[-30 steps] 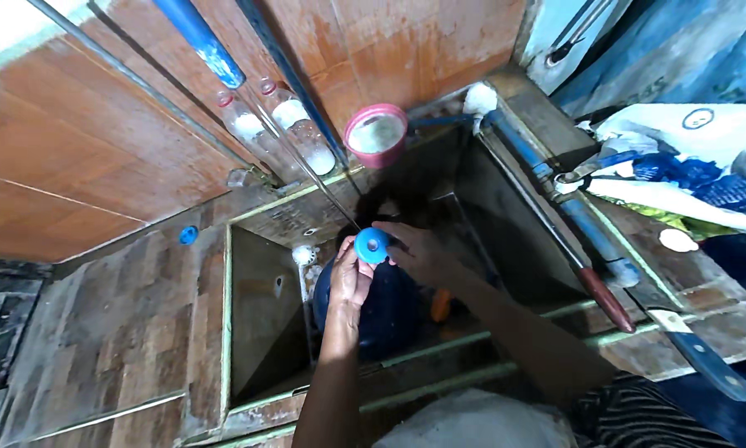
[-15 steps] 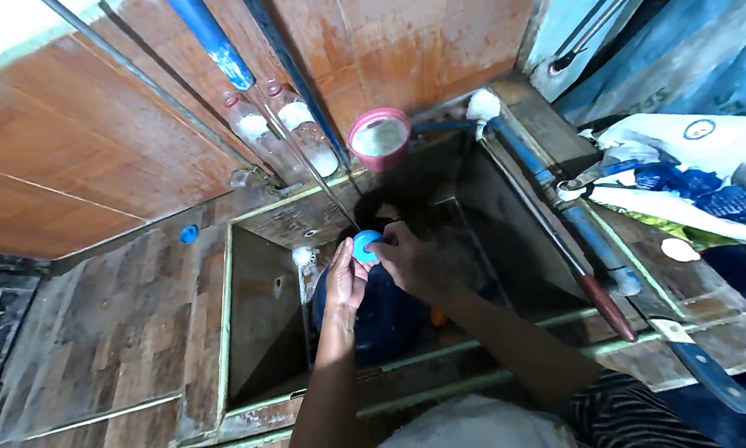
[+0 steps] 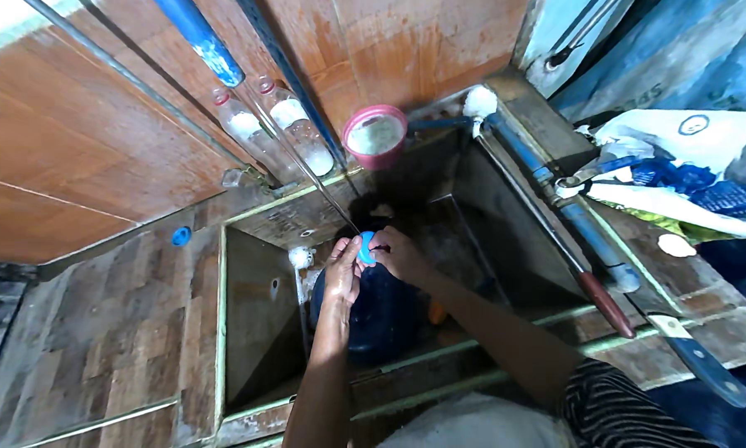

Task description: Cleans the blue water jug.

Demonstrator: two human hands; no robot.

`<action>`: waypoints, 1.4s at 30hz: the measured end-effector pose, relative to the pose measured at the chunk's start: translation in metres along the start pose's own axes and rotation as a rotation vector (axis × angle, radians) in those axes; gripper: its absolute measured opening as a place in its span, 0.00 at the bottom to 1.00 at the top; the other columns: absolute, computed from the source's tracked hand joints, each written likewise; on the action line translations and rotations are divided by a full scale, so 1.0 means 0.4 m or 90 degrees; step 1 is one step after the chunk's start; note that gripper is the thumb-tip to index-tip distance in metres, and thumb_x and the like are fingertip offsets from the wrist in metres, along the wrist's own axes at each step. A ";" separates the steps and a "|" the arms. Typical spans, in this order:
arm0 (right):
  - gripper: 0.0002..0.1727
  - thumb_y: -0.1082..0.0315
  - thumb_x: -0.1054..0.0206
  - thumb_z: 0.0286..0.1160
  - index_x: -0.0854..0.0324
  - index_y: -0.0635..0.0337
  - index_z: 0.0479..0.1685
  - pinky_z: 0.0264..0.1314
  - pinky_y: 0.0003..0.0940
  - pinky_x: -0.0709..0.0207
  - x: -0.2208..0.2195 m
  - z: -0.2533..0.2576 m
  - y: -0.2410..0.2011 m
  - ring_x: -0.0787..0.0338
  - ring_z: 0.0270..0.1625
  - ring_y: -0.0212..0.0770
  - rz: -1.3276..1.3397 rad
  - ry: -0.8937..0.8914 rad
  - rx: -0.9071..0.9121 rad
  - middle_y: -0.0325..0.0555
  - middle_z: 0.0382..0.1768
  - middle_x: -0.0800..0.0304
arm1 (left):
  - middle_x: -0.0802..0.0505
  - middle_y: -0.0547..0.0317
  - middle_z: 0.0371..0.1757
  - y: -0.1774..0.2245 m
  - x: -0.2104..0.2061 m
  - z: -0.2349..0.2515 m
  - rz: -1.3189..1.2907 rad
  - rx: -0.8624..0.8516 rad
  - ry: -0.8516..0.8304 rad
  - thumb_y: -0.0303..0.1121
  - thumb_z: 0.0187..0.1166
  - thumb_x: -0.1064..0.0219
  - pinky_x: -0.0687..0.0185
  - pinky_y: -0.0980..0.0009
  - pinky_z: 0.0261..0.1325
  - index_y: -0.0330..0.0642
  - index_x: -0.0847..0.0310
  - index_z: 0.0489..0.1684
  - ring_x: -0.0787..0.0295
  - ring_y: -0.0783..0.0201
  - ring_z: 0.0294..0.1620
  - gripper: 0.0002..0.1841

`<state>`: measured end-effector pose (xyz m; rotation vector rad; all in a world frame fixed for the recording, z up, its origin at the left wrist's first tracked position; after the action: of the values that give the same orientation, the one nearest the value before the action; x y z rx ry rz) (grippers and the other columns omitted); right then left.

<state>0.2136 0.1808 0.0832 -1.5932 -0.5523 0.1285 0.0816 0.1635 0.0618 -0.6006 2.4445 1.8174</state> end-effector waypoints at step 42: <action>0.23 0.69 0.41 0.86 0.27 0.62 0.79 0.74 0.62 0.27 -0.126 0.194 -0.056 0.17 0.74 0.62 -0.332 -0.087 -0.013 0.63 0.72 0.18 | 0.16 0.54 0.36 0.020 0.017 0.148 -0.028 0.027 0.220 0.42 0.95 0.57 0.19 0.65 0.40 0.37 0.24 0.53 0.18 0.64 0.35 0.19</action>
<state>0.1321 0.2300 0.0838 -1.4182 -1.0585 -0.1620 0.0608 0.2186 0.0486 -1.0347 2.6417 1.7660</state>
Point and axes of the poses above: each hand's wrist, its own z-axis towards the middle knuckle, its own x-axis out of the back of the hand, y = z × x, the point moved 6 cm from there along z, towards the middle knuckle
